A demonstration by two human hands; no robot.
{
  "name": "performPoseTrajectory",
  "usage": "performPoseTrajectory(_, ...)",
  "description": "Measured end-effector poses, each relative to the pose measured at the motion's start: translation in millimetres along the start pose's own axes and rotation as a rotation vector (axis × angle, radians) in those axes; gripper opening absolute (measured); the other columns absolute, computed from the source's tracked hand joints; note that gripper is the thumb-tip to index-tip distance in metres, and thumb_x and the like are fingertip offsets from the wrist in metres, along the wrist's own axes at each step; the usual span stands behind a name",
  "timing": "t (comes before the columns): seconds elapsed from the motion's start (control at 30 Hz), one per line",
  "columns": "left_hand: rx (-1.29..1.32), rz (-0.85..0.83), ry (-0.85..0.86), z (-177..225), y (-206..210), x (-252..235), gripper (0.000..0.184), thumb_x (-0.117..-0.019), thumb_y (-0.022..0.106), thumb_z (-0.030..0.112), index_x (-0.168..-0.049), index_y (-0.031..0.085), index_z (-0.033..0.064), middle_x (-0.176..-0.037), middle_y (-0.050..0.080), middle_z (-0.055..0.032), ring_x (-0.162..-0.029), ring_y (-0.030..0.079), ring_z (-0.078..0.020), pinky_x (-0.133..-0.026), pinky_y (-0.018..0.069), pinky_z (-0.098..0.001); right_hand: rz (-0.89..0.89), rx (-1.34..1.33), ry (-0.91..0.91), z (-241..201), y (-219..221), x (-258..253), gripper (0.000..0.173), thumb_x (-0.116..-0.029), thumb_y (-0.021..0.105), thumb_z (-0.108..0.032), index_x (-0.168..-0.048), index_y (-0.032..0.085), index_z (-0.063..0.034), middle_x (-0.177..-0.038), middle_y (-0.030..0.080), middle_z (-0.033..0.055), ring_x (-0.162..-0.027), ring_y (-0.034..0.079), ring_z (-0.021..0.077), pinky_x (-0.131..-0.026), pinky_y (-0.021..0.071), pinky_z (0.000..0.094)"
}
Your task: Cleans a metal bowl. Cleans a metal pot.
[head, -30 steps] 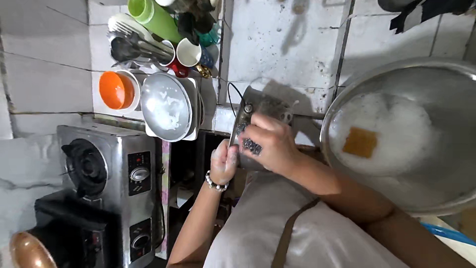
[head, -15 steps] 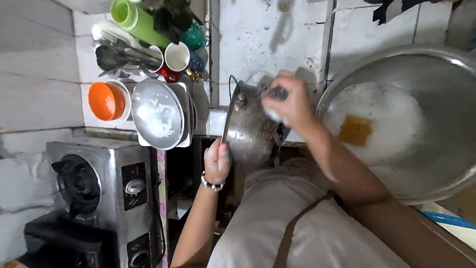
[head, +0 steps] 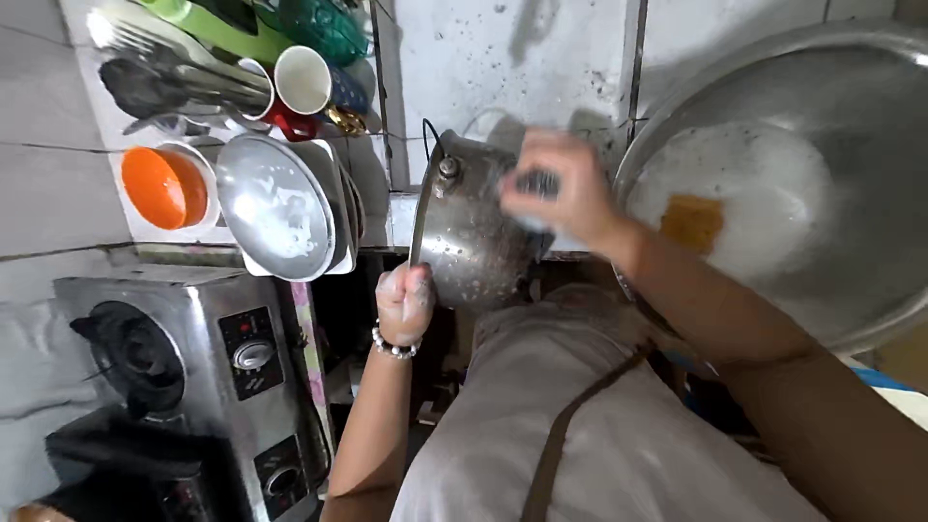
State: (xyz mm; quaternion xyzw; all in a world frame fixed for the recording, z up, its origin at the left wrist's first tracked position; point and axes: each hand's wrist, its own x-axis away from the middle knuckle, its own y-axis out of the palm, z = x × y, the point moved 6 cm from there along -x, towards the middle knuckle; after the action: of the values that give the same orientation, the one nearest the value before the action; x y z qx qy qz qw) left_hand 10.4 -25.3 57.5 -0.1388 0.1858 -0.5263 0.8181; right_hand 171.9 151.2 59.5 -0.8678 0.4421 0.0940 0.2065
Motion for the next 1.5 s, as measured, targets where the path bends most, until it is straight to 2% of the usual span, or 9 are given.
performPoseTrajectory(0.23,-0.048,0.067,0.07,2,-3,5,0.049,-0.1093,0.045,0.039,-0.068,0.055,0.0152,-0.059,0.054,0.0159,-0.061,0.055,0.0136,-0.058,0.0471,-0.0092,0.006,0.114,-0.295,-62,37,54,0.024,-0.0883,0.069,-0.018,-0.068,0.067,-0.0062,-0.064,0.059,0.0072,-0.059,0.058,0.0205,-0.052,0.0433,0.0337)
performPoseTrajectory(0.5,-0.163,0.097,0.11,-3,-8,18,0.05,-0.1075,0.049,0.035,-0.068,0.059,0.0059,-0.062,0.059,0.0107,-0.067,0.058,0.0151,-0.064,0.0488,-0.0084,-0.044,0.059,0.286,22,-1,-10,0.025,-0.0869,0.072,-0.019,-0.076,0.062,0.001,-0.081,0.06,0.0109,-0.077,0.059,0.0209,-0.066,0.0463,0.041)
performPoseTrajectory(0.63,-0.175,-0.113,-0.027,19,-10,-3,0.027,-0.0985,0.065,0.032,-0.098,0.064,0.0046,-0.083,0.068,0.0112,-0.078,0.063,0.0111,-0.071,0.056,-0.013,-0.054,0.07,0.25,16,-5,-5,0.023,-0.085,0.073,-0.021,-0.076,0.064,-0.0016,-0.081,0.056,0.0085,-0.075,0.056,0.0195,-0.064,0.0447,0.0384)
performPoseTrajectory(0.7,-0.325,-0.166,-0.256,35,-4,-23,0.048,-0.0898,0.071,0.031,-0.126,0.053,0.0047,-0.09,0.067,0.0059,-0.073,0.063,0.0047,-0.066,0.0564,-0.0185,-0.09,0.058,0.266,14,-4,-3,0.022,-0.0858,0.073,-0.022,-0.082,0.067,-0.0008,-0.088,0.059,0.0103,-0.082,0.058,0.021,-0.068,0.0469,0.0396)
performPoseTrajectory(0.8,-0.642,-0.225,-0.534,50,13,-59,0.075,-0.0925,0.07,0.051,-0.147,0.041,0.0097,-0.09,0.067,-0.0158,-0.069,0.066,-0.031,-0.062,0.0544,-0.055,-0.107,0.009,0.257,11,1,1,0.02,-0.0878,0.072,-0.019,-0.087,0.068,-0.0003,-0.114,0.069,0.0134,-0.104,0.067,0.0218,-0.083,0.055,0.0422)
performPoseTrajectory(0.97,-0.85,-0.256,-0.675,46,25,-96,0.045,-0.1075,0.045,0.043,-0.102,0.058,0.0001,-0.083,0.061,-0.019,-0.078,0.064,-0.0364,-0.069,0.0483,-0.0602,-0.051,0.033,0.232,4,4,3,0.025,-0.0901,0.074,-0.022,-0.102,0.071,-0.0011,-0.098,0.07,0.0142,-0.092,0.069,0.0245,-0.079,0.0549,0.0434)
performPoseTrajectory(1.13,-0.857,-0.3,-0.704,45,26,-107,0.037,-0.1081,0.044,0.034,-0.1,0.056,0.0,-0.086,0.061,-0.0204,-0.082,0.064,-0.0381,-0.071,0.0484,-0.0598,-0.082,0.098,-0.297,-70,47,45,0.008,-0.0857,0.075,-0.009,-0.079,0.073,-0.0046,-0.077,0.063,0.0105,-0.069,0.063,0.0235,-0.061,0.0532,0.0349)
performPoseTrajectory(1.33,-0.762,-0.259,-0.692,41,19,-108,0.041,-0.1058,0.035,0.031,-0.092,0.059,0.0006,-0.086,0.061,-0.0195,-0.084,0.063,-0.0371,-0.07,0.0459,-0.0603,-0.151,0.142,0.16,-23,14,-9,0.018,-0.0812,0.081,-0.012,-0.087,0.073,0.0025,-0.093,0.066,0.0175,-0.085,0.065,0.026,-0.073,0.053,0.0406)
performPoseTrajectory(1.5,-0.689,-0.326,-0.673,34,22,-112,0.04,-0.1059,0.038,0.034,-0.085,0.056,0.0039,-0.08,0.058,-0.015,-0.077,0.059,-0.0321,-0.066,0.0449,-0.0564,-0.072,0.014,-0.32,-64,52,44,0.017,-0.0837,0.074,-0.011,-0.069,0.069,-0.0031,-0.067,0.059,0.0094,-0.06,0.058,0.0201,-0.051,0.0468,0.0317)
